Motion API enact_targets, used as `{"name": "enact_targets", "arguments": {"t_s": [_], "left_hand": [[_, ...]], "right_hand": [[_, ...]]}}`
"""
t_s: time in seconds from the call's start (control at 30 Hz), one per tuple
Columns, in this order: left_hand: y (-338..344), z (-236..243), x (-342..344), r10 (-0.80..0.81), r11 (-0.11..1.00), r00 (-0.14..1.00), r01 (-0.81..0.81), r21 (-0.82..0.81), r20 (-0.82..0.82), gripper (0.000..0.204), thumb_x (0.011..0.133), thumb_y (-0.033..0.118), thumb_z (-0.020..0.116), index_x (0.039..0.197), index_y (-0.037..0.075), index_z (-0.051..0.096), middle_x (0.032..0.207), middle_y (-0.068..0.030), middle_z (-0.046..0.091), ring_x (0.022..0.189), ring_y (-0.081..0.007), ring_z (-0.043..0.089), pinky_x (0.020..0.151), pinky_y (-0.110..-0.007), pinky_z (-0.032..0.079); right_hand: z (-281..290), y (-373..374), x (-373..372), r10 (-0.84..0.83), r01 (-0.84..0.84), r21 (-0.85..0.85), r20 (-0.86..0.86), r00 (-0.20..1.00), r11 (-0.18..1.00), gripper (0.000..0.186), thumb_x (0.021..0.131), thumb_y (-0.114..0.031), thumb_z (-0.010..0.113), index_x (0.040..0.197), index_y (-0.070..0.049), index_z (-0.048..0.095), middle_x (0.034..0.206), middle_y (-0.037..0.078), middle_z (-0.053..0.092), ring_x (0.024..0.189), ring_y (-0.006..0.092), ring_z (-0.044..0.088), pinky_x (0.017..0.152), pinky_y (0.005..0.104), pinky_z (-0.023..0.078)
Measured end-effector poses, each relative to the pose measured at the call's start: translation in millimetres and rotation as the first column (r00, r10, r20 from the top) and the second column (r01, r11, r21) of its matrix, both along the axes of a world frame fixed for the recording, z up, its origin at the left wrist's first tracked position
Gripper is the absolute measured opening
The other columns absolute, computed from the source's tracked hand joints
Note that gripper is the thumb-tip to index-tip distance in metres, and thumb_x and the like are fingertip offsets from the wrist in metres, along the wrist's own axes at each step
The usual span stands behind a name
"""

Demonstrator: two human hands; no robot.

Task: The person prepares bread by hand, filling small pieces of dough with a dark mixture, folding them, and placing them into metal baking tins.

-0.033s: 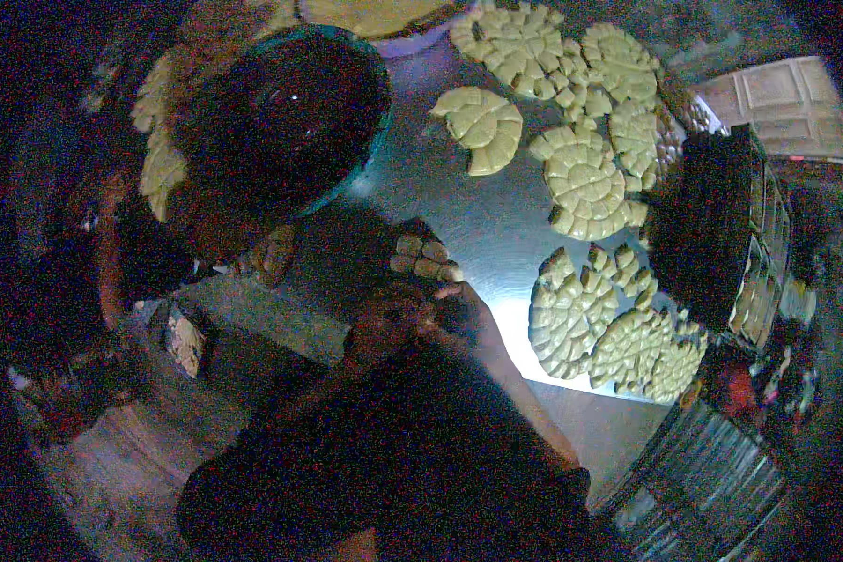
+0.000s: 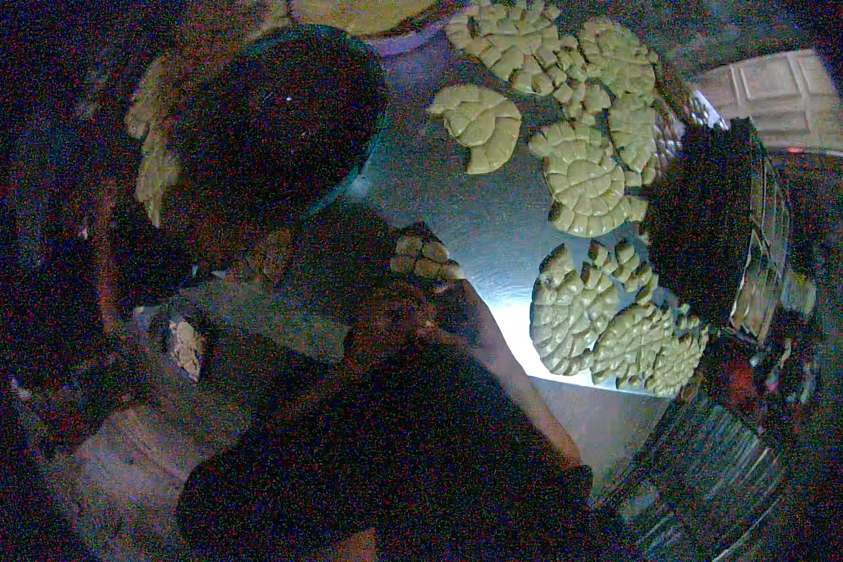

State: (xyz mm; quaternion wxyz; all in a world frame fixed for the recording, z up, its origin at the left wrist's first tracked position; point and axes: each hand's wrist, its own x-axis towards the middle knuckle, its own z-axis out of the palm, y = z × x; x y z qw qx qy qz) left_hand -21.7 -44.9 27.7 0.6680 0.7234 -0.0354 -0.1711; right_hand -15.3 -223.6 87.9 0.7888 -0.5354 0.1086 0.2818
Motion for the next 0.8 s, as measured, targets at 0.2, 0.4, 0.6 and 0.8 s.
{"name": "enact_targets", "arguments": {"t_s": [0.2,0.4,0.6,0.8], "left_hand": [[22.0,-35.9,54.5,-0.045,0.991,0.967,0.075,0.112,-0.251,0.030,0.092,0.022,0.066,0.117,0.007,0.064,0.104,-0.0105,0.064,0.094,-0.0237,0.065,0.086,-0.037,0.051],[46.5,-33.2,101.6,-0.356,0.901,0.923,0.298,0.315,0.145,0.052,0.086,0.021,0.072,0.133,0.010,0.054,0.126,-0.0157,0.058,0.120,-0.0331,0.053,0.103,-0.043,0.043],[59.5,-41.3,98.1,-0.574,0.726,0.811,0.441,0.528,0.112,0.063,0.083,0.024,0.075,0.138,0.009,0.049,0.139,-0.0180,0.050,0.132,-0.0362,0.044,0.110,-0.047,0.037],[37.6,-55.6,77.5,-0.497,0.736,0.847,0.299,0.607,0.186,0.056,0.086,0.029,0.069,0.135,0.008,0.052,0.132,-0.0169,0.055,0.125,-0.0345,0.049,0.105,-0.045,0.040]], "right_hand": [[-44.8,-29.2,34.3,0.086,0.186,-0.778,0.294,0.952,0.600,0.026,0.083,0.004,0.069,0.106,-0.002,0.060,0.091,0.009,0.065,0.080,0.0181,0.067,0.068,0.0323,0.052],[-85.0,-31.8,42.9,0.170,0.141,-0.737,0.329,0.929,0.661,0.030,0.077,-0.001,0.067,0.107,-0.003,0.069,0.108,0.020,0.062,0.101,0.0367,0.060,0.086,0.0398,0.051],[-61.8,-27.7,45.8,0.468,0.098,-0.906,0.303,0.830,0.412,0.053,0.075,-0.014,0.071,0.127,-0.008,0.058,0.125,0.022,0.051,0.116,0.0419,0.049,0.102,0.0476,0.039],[-119.9,-13.3,50.5,0.854,0.247,-0.875,0.470,0.222,0.417,0.045,0.094,-0.028,0.052,0.138,-0.018,0.052,0.131,0.011,0.056,0.120,0.0357,0.049,0.105,0.0523,0.036]]}}
